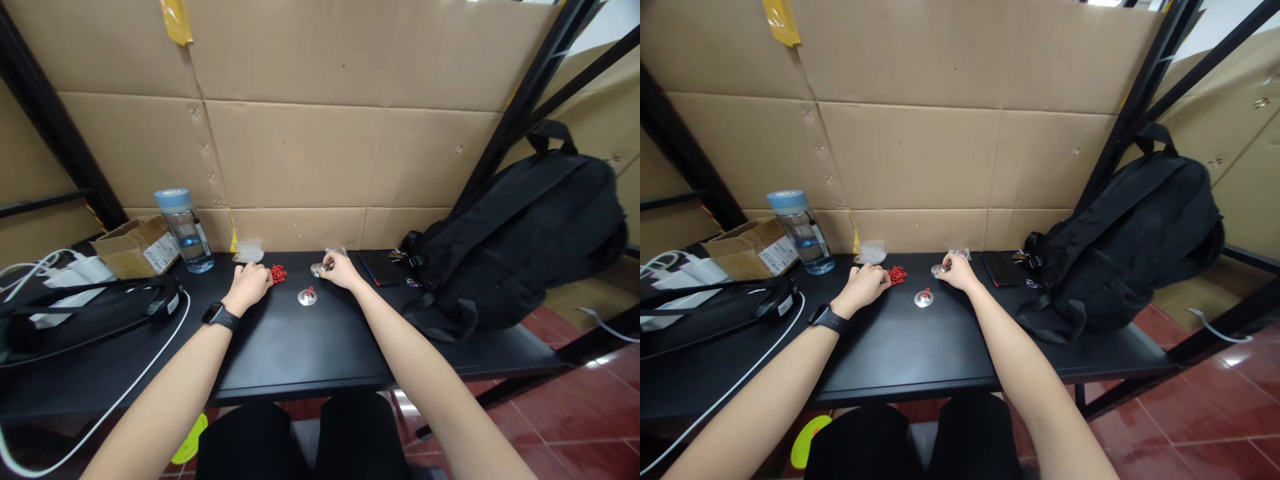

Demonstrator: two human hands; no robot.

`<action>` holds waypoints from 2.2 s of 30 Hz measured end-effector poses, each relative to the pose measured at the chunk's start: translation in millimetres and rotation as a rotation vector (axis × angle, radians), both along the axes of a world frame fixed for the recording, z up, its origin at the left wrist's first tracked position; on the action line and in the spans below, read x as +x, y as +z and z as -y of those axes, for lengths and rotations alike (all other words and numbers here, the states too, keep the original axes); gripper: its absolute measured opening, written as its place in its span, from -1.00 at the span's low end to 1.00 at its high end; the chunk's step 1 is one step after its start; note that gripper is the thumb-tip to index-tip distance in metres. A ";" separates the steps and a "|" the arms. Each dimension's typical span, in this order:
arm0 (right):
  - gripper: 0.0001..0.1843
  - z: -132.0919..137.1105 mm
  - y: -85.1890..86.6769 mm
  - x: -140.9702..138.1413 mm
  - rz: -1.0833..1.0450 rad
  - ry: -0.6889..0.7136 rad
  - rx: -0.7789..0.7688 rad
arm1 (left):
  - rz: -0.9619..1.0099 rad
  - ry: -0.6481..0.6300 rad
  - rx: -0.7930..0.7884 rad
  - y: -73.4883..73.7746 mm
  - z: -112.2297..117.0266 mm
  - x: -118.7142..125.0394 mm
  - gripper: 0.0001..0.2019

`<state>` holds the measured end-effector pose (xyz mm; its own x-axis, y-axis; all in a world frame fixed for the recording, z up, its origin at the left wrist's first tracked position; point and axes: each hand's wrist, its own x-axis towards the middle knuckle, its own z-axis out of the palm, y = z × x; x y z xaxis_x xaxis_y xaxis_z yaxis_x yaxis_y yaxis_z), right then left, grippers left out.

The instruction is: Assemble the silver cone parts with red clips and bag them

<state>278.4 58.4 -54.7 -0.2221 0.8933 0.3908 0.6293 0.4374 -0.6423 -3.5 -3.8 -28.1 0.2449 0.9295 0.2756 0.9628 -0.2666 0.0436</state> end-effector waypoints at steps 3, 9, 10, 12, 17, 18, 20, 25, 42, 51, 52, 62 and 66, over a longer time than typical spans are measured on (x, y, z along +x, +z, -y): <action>-0.75 1.0 1.7 3.0 0.034 -0.006 -0.015 | 0.052 -0.006 0.033 0.9 -1.8 -3.6 -0.82; -0.77 6.7 8.1 1.2 -0.002 -0.010 0.023 | 0.239 -0.069 0.144 5.4 -1.2 -2.7 -0.87; -0.78 8.5 9.4 -0.9 -0.030 0.005 0.035 | 0.251 -0.072 0.154 6.1 -0.4 -1.0 -0.87; -0.79 13.1 11.8 -7.0 -0.106 0.061 0.056 | 0.260 -0.075 0.167 7.6 1.8 3.3 -0.85; -0.72 32.1 17.8 -31.1 -0.364 0.268 0.085 | 0.416 -0.092 0.121 14.1 10.2 19.9 -0.81; -0.71 37.0 19.3 -36.7 -0.405 0.305 0.085 | 0.475 -0.101 0.109 14.8 11.9 23.6 -0.80; -0.70 46.9 22.6 -47.0 -0.469 0.359 0.081 | 0.580 -0.136 0.111 14.6 14.6 30.2 -0.80; -0.70 64.0 31.4 -58.6 -0.553 0.379 0.084 | 0.719 -0.296 0.187 9.1 15.6 38.8 -0.83; -0.62 56.8 23.1 -58.7 -0.542 0.354 -0.065 | 0.605 -0.181 0.306 20.5 34.3 49.3 -0.84; -0.80 56.5 27.2 -50.4 -0.229 0.313 0.097 | 0.696 -0.231 0.259 24.3 29.4 40.9 -0.68; -0.82 56.2 28.3 -48.6 -0.167 0.298 0.130 | 0.696 -0.248 0.235 23.9 29.0 39.7 -0.66; -0.82 51.7 31.0 -39.2 -0.059 0.348 0.052 | 0.435 -0.381 0.033 5.2 17.1 32.6 -0.84; -0.87 51.4 31.2 -31.0 0.169 0.411 0.087 | 0.321 -0.392 -0.052 7.2 13.5 21.5 -0.90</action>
<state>247.4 7.0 -23.5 -0.6186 0.6829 0.3885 0.4849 0.7210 -0.4950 18.0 -17.2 -20.9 0.4886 0.7992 0.3500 0.7268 -0.5948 0.3436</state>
